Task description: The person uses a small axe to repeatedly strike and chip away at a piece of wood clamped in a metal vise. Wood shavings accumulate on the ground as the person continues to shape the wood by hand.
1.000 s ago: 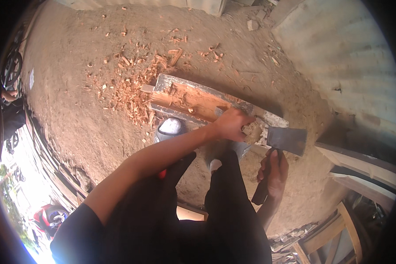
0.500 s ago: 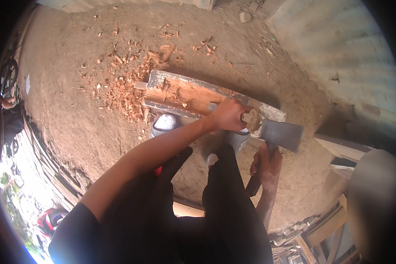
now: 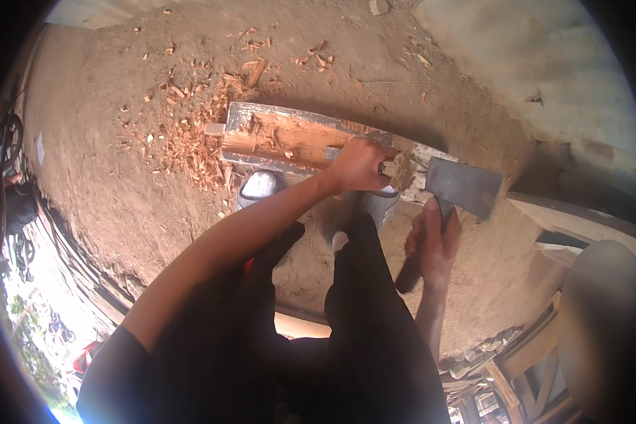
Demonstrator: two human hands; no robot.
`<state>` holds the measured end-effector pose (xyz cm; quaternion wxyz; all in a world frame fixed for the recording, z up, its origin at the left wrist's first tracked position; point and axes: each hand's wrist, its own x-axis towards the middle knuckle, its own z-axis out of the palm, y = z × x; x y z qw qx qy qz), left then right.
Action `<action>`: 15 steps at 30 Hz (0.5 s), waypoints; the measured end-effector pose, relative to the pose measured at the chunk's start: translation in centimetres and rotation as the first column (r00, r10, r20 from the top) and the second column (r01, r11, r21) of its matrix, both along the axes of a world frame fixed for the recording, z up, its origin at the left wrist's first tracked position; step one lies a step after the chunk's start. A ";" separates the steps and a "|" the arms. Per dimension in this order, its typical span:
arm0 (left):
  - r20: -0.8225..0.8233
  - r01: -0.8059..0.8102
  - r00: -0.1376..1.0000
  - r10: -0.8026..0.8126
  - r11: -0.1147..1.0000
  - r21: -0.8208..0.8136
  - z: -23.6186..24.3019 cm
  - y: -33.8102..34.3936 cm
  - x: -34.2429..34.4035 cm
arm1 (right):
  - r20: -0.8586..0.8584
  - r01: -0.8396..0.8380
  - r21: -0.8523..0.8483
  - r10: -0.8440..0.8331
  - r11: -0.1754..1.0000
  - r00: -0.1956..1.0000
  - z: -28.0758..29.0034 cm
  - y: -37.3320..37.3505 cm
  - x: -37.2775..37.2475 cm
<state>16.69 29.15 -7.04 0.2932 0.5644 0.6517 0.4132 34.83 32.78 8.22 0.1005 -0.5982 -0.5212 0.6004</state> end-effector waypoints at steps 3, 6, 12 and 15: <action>0.016 -0.014 1.000 0.015 1.000 -0.021 -0.6 0.0 0.1 | 0.079 -0.053 -0.048 0.057 0.997 0.995 -0.4 0.2 -0.9; -0.040 -0.048 0.998 0.047 0.999 -0.024 -0.6 -0.2 0.4 | 0.139 -0.125 -0.091 0.137 0.988 0.981 1.2 1.9 -0.4; -0.002 -0.003 1.000 0.003 0.998 -0.065 -0.7 -0.2 0.1 | 0.171 -0.111 -0.017 0.112 0.994 0.979 -0.3 0.6 -0.1; -0.002 -0.018 1.000 0.018 0.999 -0.042 -0.5 -0.6 -0.4 | 0.149 -0.135 -0.081 0.146 0.988 0.978 0.6 1.3 0.0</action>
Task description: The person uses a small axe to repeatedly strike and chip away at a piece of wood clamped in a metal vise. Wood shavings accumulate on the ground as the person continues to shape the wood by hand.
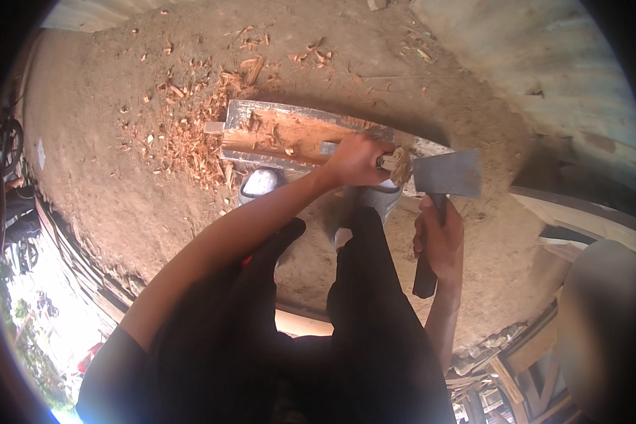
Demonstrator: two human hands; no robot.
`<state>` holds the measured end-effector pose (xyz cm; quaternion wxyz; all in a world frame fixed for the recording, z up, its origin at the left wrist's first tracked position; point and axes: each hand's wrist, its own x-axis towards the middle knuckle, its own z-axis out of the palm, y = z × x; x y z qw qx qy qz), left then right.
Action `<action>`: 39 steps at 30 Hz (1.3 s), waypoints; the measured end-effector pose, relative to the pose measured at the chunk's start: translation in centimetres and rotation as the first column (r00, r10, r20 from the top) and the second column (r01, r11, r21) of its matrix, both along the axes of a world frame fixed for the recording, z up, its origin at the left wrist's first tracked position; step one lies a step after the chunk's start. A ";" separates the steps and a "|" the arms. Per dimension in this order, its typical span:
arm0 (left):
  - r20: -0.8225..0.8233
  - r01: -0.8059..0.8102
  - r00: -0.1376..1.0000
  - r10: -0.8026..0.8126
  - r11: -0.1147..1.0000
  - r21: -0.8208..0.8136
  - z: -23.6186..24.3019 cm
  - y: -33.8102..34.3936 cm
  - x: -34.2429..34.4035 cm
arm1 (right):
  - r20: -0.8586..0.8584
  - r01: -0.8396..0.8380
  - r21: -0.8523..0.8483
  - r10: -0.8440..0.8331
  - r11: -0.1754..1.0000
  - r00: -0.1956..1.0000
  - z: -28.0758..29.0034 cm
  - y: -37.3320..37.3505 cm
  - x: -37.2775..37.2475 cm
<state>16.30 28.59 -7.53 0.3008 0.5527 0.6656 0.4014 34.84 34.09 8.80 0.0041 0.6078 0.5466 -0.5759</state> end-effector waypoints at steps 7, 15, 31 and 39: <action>0.033 0.002 0.999 -0.003 0.999 0.036 -0.1 0.0 -0.3 | 0.047 -0.067 0.033 0.065 0.997 0.997 -0.3 -1.1 -1.2; 0.041 -0.029 0.999 0.027 0.999 0.036 -0.6 -0.2 -0.5 | 0.022 -0.071 0.072 0.070 0.995 0.997 -0.9 -1.0 -1.6; -0.019 -0.010 1.000 0.010 1.000 0.004 -1.1 -1.0 -0.9 | -0.171 0.164 0.061 -0.151 0.985 0.974 1.7 -0.7 -0.5; 0.035 -0.016 0.999 0.015 1.000 0.019 -0.6 -1.3 -1.3 | -0.025 -0.046 0.021 0.046 0.999 0.999 0.2 -1.6 -1.8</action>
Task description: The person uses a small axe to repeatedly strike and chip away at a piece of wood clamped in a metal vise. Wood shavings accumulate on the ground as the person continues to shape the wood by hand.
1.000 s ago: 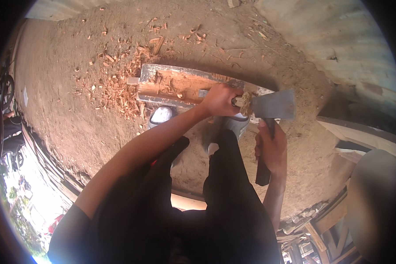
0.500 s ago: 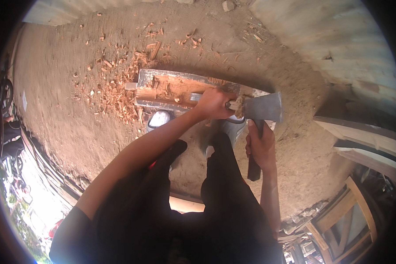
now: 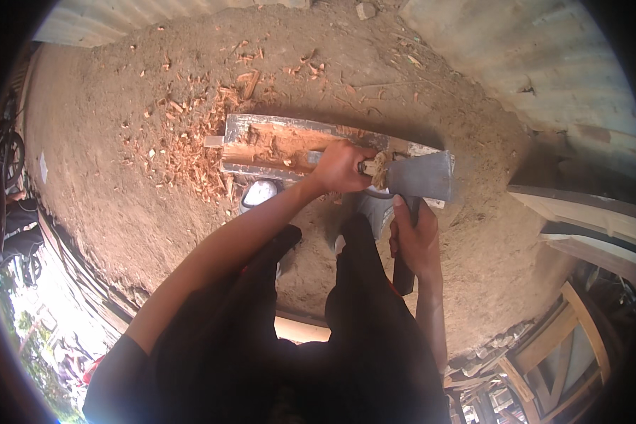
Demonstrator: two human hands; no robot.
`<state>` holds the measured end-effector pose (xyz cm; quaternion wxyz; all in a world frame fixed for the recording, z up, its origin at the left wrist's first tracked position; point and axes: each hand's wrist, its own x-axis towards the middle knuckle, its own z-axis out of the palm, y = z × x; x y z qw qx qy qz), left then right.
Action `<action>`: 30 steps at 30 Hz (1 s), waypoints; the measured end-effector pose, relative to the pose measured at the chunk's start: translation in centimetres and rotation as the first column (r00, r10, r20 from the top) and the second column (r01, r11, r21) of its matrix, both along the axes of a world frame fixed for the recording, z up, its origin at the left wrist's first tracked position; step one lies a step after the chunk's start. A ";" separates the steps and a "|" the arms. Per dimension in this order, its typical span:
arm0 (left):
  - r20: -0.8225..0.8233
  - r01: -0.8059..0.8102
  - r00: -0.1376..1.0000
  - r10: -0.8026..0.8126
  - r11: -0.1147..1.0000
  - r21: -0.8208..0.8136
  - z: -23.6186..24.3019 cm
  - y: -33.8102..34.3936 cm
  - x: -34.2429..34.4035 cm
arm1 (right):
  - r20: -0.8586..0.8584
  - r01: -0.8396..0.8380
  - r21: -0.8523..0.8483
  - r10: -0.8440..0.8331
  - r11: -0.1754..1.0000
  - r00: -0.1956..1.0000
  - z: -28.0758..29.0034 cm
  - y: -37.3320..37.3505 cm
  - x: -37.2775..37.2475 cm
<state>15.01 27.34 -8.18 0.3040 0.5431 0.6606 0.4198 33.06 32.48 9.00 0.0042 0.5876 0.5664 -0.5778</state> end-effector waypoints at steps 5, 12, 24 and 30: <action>0.045 -0.057 0.997 0.055 0.998 0.038 -0.2 -0.1 0.0 | -0.051 0.091 0.056 -0.088 0.994 0.995 -0.1 0.0 0.6; 0.061 -0.067 0.996 0.063 0.995 0.070 -0.1 0.1 -0.5 | -0.134 0.124 0.058 -0.115 0.991 0.984 -0.6 0.4 0.4; 0.078 -0.058 0.995 0.056 0.998 0.026 -0.1 -0.1 -0.6 | -0.034 -0.097 0.165 0.104 0.981 0.994 -1.0 -0.5 -0.6; 0.076 -0.089 0.993 0.086 0.995 0.048 0.0 -0.5 -1.2 | -0.111 -0.031 0.098 0.042 0.995 0.993 0.4 0.3 -0.8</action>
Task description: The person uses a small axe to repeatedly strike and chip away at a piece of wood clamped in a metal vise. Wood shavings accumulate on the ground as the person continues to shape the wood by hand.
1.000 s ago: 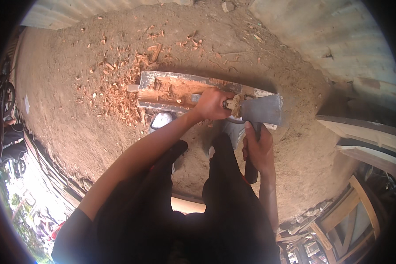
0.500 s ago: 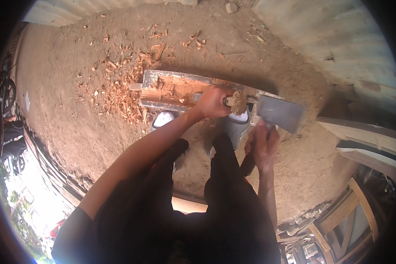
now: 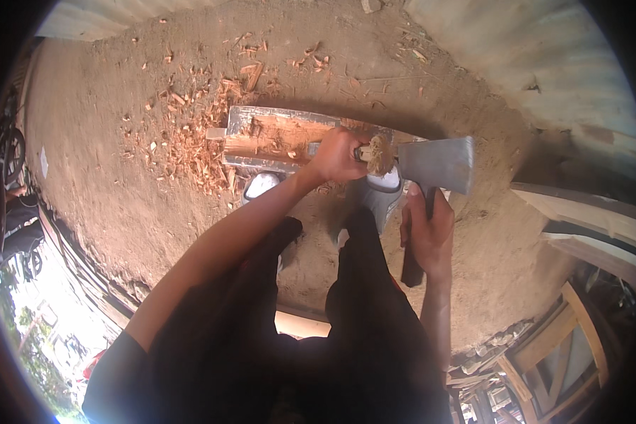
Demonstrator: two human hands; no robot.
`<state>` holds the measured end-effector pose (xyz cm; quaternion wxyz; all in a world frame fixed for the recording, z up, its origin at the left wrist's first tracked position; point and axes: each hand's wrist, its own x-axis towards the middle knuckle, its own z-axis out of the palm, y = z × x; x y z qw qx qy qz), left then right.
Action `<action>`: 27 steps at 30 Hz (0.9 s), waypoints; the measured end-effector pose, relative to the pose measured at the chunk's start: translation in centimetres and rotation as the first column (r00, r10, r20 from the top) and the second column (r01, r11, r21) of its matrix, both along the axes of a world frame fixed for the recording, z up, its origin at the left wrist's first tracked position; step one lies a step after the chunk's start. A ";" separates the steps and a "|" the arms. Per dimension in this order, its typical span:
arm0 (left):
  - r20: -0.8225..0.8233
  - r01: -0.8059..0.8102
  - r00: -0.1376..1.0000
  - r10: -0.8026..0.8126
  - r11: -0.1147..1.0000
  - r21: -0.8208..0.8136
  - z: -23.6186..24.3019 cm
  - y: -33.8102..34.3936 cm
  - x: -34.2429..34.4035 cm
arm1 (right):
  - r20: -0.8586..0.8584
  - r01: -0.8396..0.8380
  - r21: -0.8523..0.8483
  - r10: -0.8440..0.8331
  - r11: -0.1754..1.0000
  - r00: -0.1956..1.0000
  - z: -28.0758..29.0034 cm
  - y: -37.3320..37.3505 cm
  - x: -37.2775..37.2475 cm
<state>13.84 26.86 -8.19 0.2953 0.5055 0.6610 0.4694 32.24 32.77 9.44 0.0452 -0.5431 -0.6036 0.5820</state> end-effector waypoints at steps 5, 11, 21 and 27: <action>0.002 0.036 0.999 -0.036 0.999 -0.024 0.3 0.3 -0.1 | 0.062 -0.081 -0.036 0.083 0.996 0.995 -0.6 0.3 -0.9; -0.003 0.025 1.000 -0.025 0.999 -0.028 0.2 0.0 0.2 | 0.012 0.017 -0.035 -0.017 0.999 1.000 -1.7 -0.1 -0.8; -0.045 0.063 0.997 -0.066 0.996 -0.066 0.0 -0.1 0.2 | 0.105 -0.026 -0.100 0.037 0.995 0.994 -1.3 0.4 0.1; -0.097 0.024 0.995 -0.034 0.994 -0.109 -0.1 0.3 0.8 | -0.006 0.241 -0.037 -0.242 0.970 0.970 -2.8 0.0 0.3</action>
